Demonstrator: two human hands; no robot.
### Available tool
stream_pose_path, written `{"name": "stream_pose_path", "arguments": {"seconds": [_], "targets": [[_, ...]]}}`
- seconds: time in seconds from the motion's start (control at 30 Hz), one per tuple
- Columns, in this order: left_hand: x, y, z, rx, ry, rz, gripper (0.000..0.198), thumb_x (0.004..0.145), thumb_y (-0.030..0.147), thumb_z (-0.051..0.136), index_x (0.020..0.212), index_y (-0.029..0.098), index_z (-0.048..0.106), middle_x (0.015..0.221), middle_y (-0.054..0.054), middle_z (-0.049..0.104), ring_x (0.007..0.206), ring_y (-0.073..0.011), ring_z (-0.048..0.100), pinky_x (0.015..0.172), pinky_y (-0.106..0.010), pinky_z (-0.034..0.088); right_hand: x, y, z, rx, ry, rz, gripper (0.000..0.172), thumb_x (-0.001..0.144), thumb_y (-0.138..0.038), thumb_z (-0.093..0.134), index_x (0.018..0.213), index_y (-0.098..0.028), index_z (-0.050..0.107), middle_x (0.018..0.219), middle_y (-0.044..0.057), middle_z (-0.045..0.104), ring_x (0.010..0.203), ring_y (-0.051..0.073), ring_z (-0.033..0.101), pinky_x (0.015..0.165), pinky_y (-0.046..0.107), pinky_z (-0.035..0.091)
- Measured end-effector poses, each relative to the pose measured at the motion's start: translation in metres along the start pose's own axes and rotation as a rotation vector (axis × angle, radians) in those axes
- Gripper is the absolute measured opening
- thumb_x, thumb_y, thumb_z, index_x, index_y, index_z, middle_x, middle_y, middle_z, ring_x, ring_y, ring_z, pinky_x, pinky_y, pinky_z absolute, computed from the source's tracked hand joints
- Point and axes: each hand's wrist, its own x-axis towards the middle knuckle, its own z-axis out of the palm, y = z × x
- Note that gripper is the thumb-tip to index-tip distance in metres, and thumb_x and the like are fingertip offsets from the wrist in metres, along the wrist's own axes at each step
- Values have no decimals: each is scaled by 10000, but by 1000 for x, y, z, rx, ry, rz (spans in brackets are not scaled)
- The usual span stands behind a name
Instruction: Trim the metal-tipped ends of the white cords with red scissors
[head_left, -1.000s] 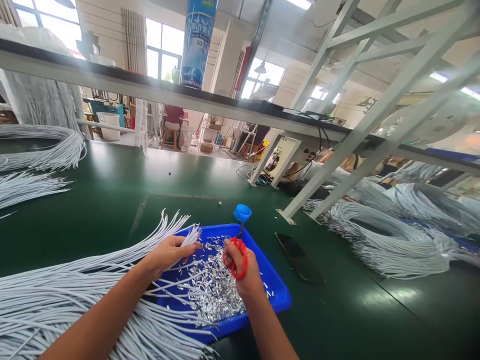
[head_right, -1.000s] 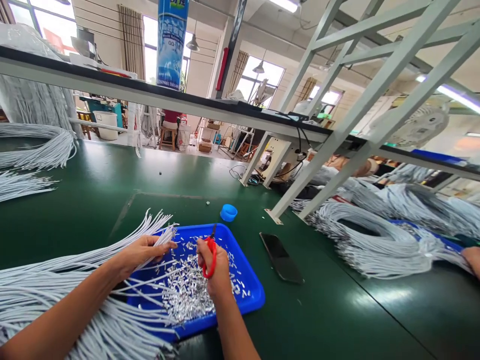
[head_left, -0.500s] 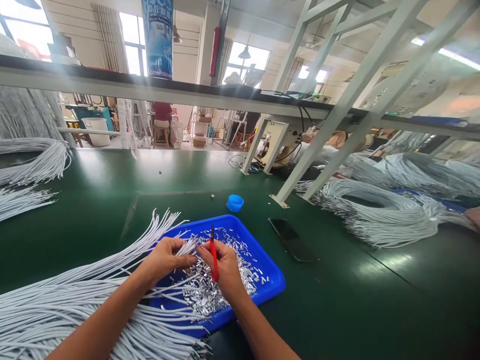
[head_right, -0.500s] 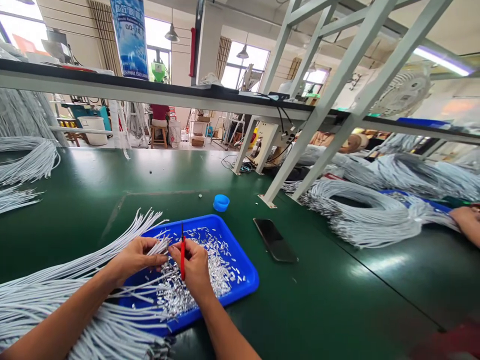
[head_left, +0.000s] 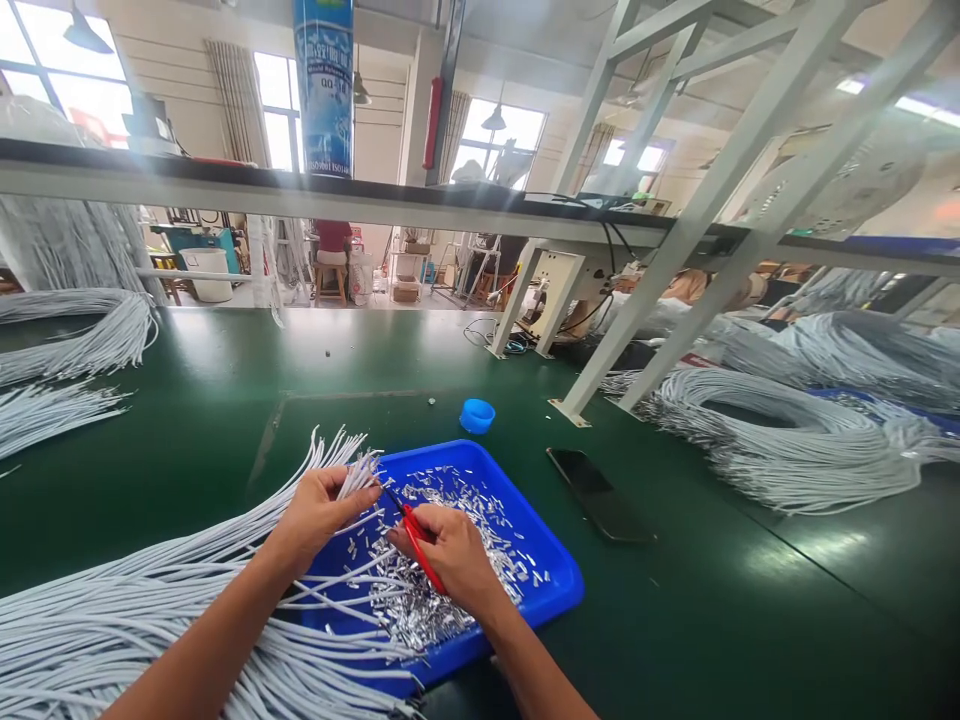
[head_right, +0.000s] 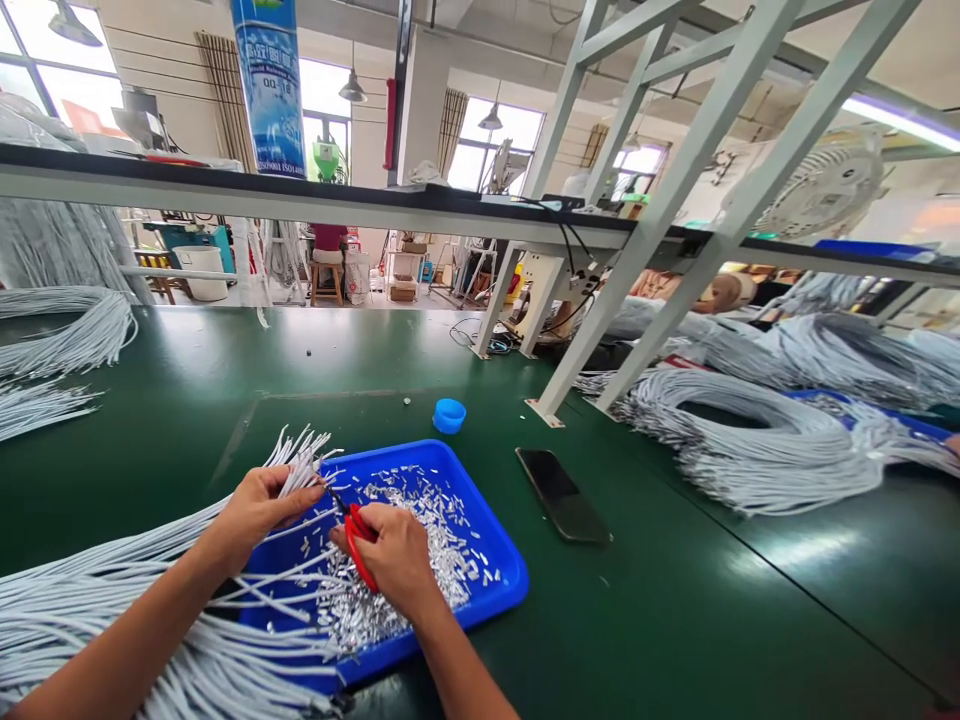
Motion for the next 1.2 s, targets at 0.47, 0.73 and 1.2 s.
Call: {"name": "stream_pose_path", "arguments": {"seconds": [0.47, 0.73, 1.2], "targets": [[0, -7, -3, -132, -172, -78, 304, 655, 408, 695, 623, 131, 575, 482, 30, 514, 377, -65, 399, 409, -199, 267, 0, -1, 9, 86, 34, -67, 438, 748, -402, 592, 437, -167, 393, 489, -50, 369, 477, 81, 311, 464, 222, 199], [0, -11, -2, -185, -105, -199, 327, 601, 411, 744, 676, 122, 608, 562, 8, 565, 499, -100, 483, 514, -226, 353, 5, 0, -3, 548, -5, 116, 293, 689, -463, 645, 705, -170, 653, 577, -21, 481, 533, 106, 392, 510, 225, 296], [4, -22, 2, 138, -86, -63, 286, 660, 403, 683, 736, 127, 672, 610, 7, 579, 583, -125, 476, 579, -240, 345, -5, -15, 8, 727, 221, 106, 214, 794, -380, 530, 697, -188, 525, 555, -36, 429, 521, 111, 381, 515, 236, 344]]}}
